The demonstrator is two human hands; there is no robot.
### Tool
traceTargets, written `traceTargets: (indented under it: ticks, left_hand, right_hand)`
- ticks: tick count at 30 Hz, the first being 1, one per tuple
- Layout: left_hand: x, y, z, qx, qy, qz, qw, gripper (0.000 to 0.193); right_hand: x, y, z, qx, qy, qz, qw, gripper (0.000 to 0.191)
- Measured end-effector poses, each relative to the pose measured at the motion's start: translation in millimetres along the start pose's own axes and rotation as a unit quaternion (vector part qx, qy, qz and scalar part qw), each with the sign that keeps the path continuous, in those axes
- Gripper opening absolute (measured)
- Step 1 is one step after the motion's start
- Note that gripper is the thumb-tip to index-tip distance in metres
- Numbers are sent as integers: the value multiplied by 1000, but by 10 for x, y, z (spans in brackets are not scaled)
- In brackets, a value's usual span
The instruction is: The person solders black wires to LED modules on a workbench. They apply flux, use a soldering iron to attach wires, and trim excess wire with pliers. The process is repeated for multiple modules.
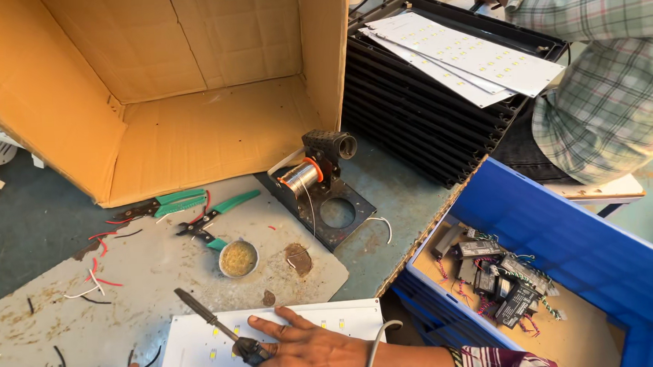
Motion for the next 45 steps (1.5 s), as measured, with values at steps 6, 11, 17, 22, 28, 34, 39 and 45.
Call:
traceTargets:
  ticks: [6, 11, 17, 22, 28, 34, 39, 45]
  left_hand:
    - [10, 109, -123, -34, 14, -6, 999, 40]
    - [-198, 218, -122, 11, 44, -158, 986, 39]
    - [-579, 108, -612, 108, 133, -351, 921, 38]
    - [-801, -1010, -1757, 276, 517, -621, 520, 57]
    - [-926, -714, -1707, 192, 312, -522, 770, 55]
    - [-1055, 206, -1535, 168, 187, -511, 822, 45]
    - [-1148, 1035, -1346, 110, 141, -497, 849, 42]
    - [-1333, 1156, -1402, 141, 65, -473, 867, 32]
  right_hand:
    - [55, 57, 64, -6, 15, 14, 1000, 34]
    - [-140, 268, 223, -14, 5, -115, 993, 34]
    - [-517, 498, 33, 19, 43, -168, 985, 48]
    - [-1204, 719, -333, 9, -65, -185, 981, 53]
    - [-2541, 607, -1385, 43, -549, -173, 817, 50]
    - [-3316, -149, -1159, 88, -565, -198, 796, 48]
    - [-3663, -647, -596, 120, -536, -227, 804, 45]
    - [-3619, -869, -437, 127, -521, -229, 813, 43]
Point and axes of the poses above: each hand's wrist, its own z-axis towards the middle knuckle, its own x-axis out of the palm, y = z × x, the point moved 9 cm from there along z, towards the middle knuckle, and after that the axes turned 6 degrees about -x, right-handed, at the moved point
